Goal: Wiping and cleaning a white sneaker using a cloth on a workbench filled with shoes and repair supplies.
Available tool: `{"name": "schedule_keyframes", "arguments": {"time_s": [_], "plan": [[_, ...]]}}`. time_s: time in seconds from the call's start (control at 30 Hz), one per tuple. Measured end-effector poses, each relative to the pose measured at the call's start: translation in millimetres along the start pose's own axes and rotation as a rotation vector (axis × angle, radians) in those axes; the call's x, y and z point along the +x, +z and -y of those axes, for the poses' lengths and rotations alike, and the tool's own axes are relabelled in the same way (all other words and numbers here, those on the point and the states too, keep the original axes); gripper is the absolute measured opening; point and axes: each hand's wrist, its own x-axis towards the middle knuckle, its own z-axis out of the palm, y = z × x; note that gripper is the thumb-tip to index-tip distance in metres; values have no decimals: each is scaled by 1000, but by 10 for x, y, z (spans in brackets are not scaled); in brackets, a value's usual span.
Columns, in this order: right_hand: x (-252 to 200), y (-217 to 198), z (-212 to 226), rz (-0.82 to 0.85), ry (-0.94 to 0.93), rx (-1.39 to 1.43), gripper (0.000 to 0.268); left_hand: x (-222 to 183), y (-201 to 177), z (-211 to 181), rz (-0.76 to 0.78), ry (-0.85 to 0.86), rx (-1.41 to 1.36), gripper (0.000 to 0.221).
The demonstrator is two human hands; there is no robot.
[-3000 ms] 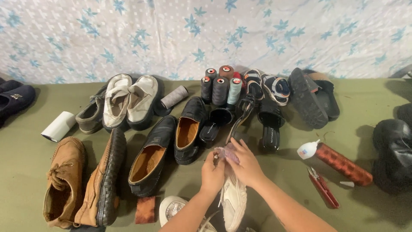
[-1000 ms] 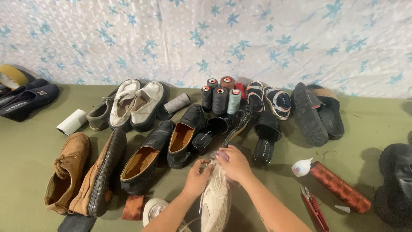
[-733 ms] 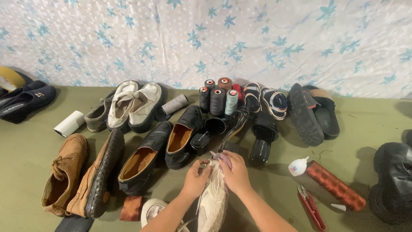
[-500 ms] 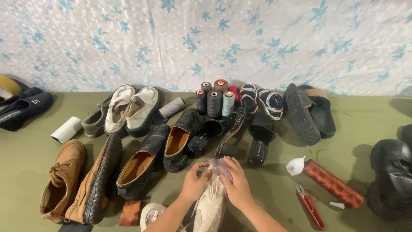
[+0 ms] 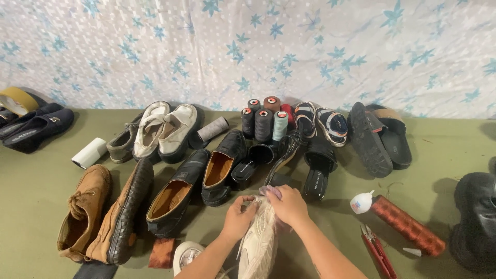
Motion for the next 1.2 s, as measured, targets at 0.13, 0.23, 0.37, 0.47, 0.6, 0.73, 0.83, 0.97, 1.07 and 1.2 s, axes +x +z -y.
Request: {"name": "schedule_keyframes", "arguments": {"time_s": [0.13, 0.23, 0.37, 0.47, 0.6, 0.73, 0.83, 0.97, 1.07, 1.2], "plan": [[63, 392, -350, -267, -89, 218, 49, -35, 1, 38, -23, -1, 35, 24], [-109, 493, -472, -387, -337, 251, 44, 29, 32, 126, -42, 7, 44, 23], [-393, 660, -537, -362, -616, 317, 30, 138, 6, 278, -32, 77, 68, 19], [-256, 589, -561, -422, -724, 171, 27, 82, -4, 146, -21, 33, 127, 16], [82, 362, -392, -324, -480, 57, 39, -80, 26, -50, -65, 6, 182, 28], [60, -83, -19, 28, 137, 360, 52, -134, 16, -67, -20, 5, 129, 23], [-17, 19, -103, -13, 185, 471, 54, -114, -3, -12, 3, 27, 188, 26], [-210, 501, -459, -243, -313, 289, 40, -41, 13, 67, 15, 14, 132, 25], [-411, 669, -542, -305, -593, 253, 33, 66, -2, 217, 18, 114, 179, 25], [-134, 474, -398, -274, -478, 78, 37, 28, -5, 99, 19, 53, 128, 22]]}}
